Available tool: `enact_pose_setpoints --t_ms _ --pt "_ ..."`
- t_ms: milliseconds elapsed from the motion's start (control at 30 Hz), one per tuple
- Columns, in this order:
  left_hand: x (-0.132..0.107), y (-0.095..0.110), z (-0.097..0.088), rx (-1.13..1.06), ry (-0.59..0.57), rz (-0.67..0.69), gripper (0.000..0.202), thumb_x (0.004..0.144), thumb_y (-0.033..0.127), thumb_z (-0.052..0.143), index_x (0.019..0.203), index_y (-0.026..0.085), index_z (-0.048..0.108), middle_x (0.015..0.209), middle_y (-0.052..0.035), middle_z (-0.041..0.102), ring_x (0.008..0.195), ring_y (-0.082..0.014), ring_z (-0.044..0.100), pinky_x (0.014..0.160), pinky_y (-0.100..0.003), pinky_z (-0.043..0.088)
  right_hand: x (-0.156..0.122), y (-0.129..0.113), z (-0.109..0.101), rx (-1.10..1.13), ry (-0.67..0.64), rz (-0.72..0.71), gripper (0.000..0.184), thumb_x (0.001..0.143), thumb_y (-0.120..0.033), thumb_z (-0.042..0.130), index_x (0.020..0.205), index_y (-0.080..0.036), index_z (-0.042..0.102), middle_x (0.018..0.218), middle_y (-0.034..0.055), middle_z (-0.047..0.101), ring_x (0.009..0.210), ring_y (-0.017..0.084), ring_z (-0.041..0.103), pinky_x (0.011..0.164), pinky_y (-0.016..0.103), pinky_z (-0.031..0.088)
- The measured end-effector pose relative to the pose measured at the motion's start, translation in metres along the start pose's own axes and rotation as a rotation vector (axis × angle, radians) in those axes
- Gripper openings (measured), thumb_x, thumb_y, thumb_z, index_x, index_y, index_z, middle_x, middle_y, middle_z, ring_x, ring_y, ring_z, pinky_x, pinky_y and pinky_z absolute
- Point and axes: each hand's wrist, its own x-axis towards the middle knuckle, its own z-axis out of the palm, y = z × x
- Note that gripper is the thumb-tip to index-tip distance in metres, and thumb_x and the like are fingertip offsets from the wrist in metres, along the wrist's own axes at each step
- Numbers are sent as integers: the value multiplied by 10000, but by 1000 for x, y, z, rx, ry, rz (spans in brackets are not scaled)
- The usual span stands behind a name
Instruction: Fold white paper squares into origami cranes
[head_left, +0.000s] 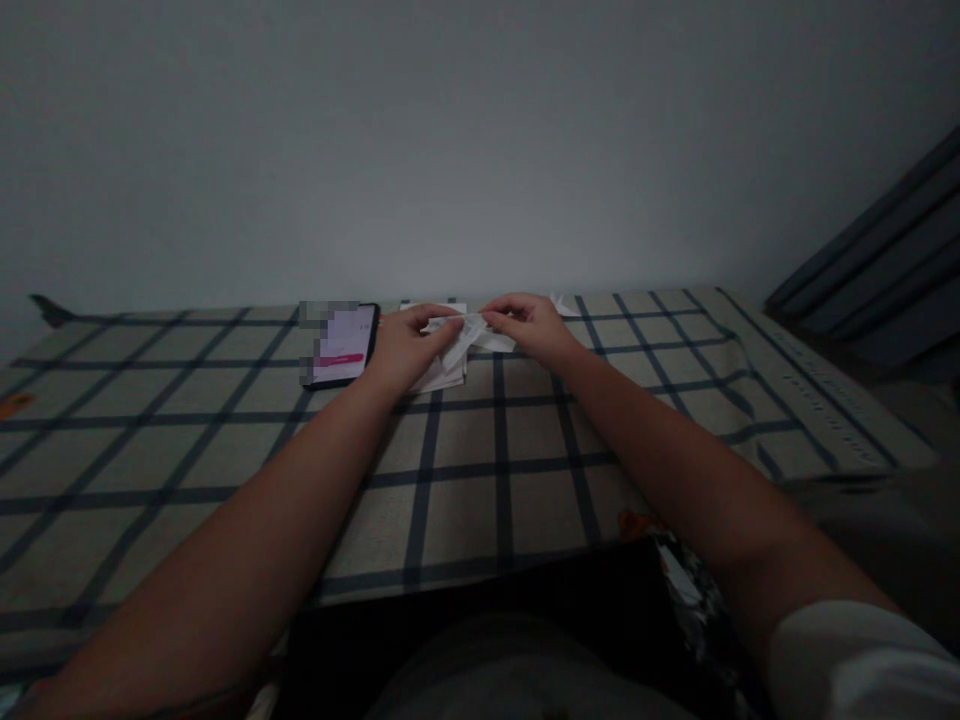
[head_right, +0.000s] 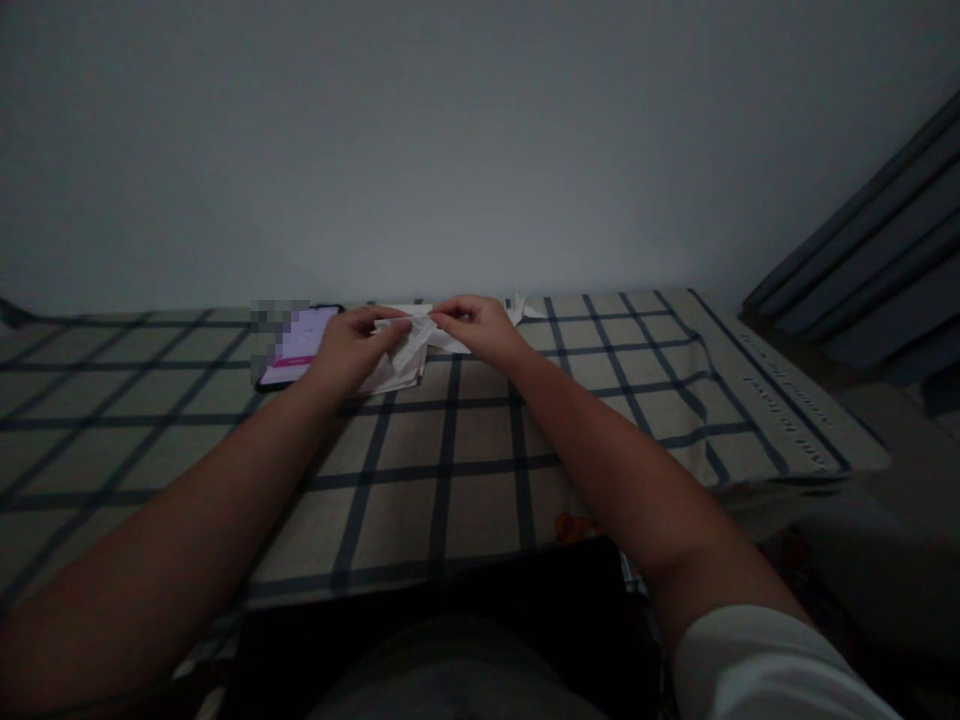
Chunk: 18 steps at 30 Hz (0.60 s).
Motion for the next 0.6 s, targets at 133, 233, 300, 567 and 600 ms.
enact_pose_setpoints --t_ms 133,233,300,567,600 --pt "1 -3 1 -8 7 7 377 737 472 731 947 169 809 848 -57 752 683 -158 610 622 -254 452 -1 -1 2 -12 -9 -32 230 809 -365 703 894 -153 731 869 62 725 781 159 634 742 303 512" --pt "0 -2 0 58 8 38 370 742 474 720 928 167 808 749 -29 712 537 -109 488 524 -239 358 -2 -2 3 -32 -31 -43 251 813 -378 690 899 -143 713 872 63 705 796 159 620 739 298 502" --pt "0 -1 0 107 3 70 370 747 480 714 912 162 806 646 -6 656 483 -95 413 487 -238 295 -2 -2 4 -50 -62 -46 264 814 -387 684 903 -139 704 873 61 694 807 159 608 740 294 496" --pt "-5 12 0 138 -34 152 276 752 400 708 864 160 785 716 -20 717 488 -89 424 489 -240 299 -4 -3 10 -81 -81 -114 269 805 -409 672 848 -144 693 846 57 694 793 159 601 734 294 487" --pt "-6 13 0 141 -30 162 255 749 383 709 846 159 782 728 -25 724 501 -93 439 498 -242 312 -5 -3 10 -96 -82 -122 262 804 -402 669 846 -144 693 843 57 695 787 157 599 727 291 484"
